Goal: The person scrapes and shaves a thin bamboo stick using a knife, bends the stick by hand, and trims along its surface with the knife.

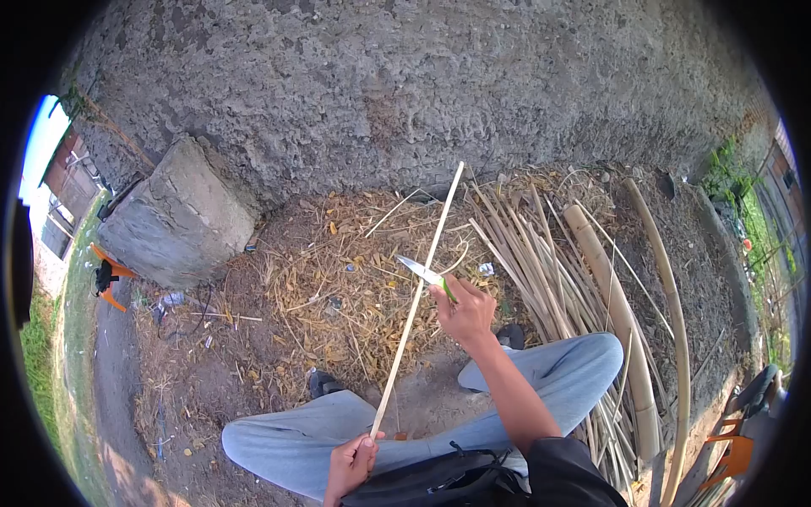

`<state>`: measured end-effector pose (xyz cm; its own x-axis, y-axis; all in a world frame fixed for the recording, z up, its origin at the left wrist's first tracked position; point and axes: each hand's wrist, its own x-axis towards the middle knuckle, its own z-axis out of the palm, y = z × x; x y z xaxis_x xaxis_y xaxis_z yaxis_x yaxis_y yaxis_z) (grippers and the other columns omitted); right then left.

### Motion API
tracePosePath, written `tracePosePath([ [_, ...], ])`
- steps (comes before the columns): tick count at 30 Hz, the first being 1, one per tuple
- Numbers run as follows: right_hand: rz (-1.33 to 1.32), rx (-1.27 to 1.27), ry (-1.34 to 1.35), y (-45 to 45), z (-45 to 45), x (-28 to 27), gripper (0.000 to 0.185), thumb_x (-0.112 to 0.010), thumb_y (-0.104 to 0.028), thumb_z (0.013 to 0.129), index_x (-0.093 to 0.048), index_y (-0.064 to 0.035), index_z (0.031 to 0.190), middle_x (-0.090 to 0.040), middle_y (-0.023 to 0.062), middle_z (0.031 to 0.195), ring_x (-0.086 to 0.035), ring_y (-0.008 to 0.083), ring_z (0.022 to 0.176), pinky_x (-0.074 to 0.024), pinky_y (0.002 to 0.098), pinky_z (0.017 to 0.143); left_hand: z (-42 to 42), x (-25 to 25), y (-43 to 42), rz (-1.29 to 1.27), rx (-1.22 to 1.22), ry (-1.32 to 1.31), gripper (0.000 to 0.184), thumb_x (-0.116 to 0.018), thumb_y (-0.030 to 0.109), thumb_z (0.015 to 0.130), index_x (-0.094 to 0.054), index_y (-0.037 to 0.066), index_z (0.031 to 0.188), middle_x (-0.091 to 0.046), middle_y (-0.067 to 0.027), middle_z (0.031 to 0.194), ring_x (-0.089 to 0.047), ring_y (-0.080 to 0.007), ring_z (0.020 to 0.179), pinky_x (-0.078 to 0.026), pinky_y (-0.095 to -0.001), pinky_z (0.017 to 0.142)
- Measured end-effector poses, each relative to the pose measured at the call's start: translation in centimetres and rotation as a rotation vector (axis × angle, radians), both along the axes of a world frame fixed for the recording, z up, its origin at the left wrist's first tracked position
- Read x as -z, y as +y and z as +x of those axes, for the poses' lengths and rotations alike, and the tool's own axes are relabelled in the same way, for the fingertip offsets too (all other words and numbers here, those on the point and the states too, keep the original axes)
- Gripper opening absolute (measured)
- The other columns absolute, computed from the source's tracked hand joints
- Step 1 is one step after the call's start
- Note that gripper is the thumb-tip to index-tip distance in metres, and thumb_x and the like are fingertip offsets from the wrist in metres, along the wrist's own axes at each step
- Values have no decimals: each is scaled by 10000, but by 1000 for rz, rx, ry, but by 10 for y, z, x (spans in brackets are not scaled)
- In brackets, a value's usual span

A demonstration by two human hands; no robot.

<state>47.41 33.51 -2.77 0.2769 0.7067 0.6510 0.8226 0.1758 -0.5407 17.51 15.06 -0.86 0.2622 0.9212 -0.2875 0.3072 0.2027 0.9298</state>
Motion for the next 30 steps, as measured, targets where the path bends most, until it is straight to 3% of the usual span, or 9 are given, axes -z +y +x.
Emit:
tracePosePath([
  [4, 209, -54, -95, 18, 6, 2, 218, -747, -260, 880, -754, -66, 978, -661, 38, 654, -534, 162, 411, -342, 329, 364, -5, 0, 3, -138, -47, -96, 241, -561, 152, 1016, -694, 23, 1170, -523, 12, 665, -472, -55, 573, -421, -242, 554],
  [6, -369, 312, 289, 36, 33, -7, 344, -682, -371, 930, -762, -71, 1078, -679, 92, 675, -591, 212, 478, -453, 370, 460, -12, 4, -12, -120, -44, -54, 229, -600, 130, 992, -698, 28, 1172, -541, -8, 670, -473, -75, 555, -421, -250, 548],
  [8, -254, 478, 319, 60, 100, -6, 491, -606, -495, 952, -740, -68, 1154, -685, 149, 689, -655, 297, 599, -524, 427, 641, -33, 3, -37, -45, -29, 39, 336, -530, 347, 1034, -592, 67, 860, -443, 68, 618, -406, -48, 560, -340, -260, 503],
  [9, -150, 464, 195, 61, 114, -17, 580, -573, -563, 944, -731, -49, 1163, -685, 187, 712, -679, 352, 711, -522, 450, 772, -45, -6, -35, -40, -16, 55, 336, -530, 347, 1034, -592, 67, 860, -443, 68, 618, -406, -48, 560, -340, -260, 503],
  [11, -241, 541, 216, 62, 148, -34, 575, -589, -553, 939, -730, -39, 1157, -693, 220, 781, -680, 329, 730, -505, 451, 739, -58, -23, -47, -135, -105, -39, 363, -516, 353, 1041, -580, 79, 812, -434, 66, 604, -400, -48, 558, -335, -258, 503],
  [12, 13, 474, 307, 66, 165, -30, 540, -595, -516, 963, -738, -26, 1139, -653, 120, 690, -612, 206, 635, -475, 393, 653, -59, -32, -50, -149, -115, -50, 363, -516, 353, 1041, -580, 79, 812, -434, 66, 604, -400, -48, 558, -335, -258, 503],
  [13, 12, 466, 297, 64, 179, -33, 540, -595, -516, 963, -738, -26, 1139, -653, 120, 690, -612, 206, 635, -475, 393, 653, -60, -41, -44, -104, -117, 32, 374, -507, 352, 1044, -564, 87, 785, -423, 64, 599, -391, -49, 556, -328, -257, 502],
  [16, 174, 218, 1067, 52, 186, -49, 462, -558, -426, 1024, -706, -2, 1131, -440, -55, 620, -361, 22, 482, -271, 227, 439, -62, -42, -36, -131, -124, 94, 400, -493, 360, 1046, -532, 100, 746, -412, 60, 592, -379, -52, 550, -319, -256, 499],
  [30, -466, -350, 1557, -21, 56, -32, 542, -465, -467, 1048, -620, 35, 1181, -454, -43, 648, -368, 42, 458, -280, 207, 406, -62, -20, -28, -308, -175, 14, 414, -501, 413, 1032, -531, 135, 727, -421, 64, 590, -363, -49, 533, -284, -241, 492],
])
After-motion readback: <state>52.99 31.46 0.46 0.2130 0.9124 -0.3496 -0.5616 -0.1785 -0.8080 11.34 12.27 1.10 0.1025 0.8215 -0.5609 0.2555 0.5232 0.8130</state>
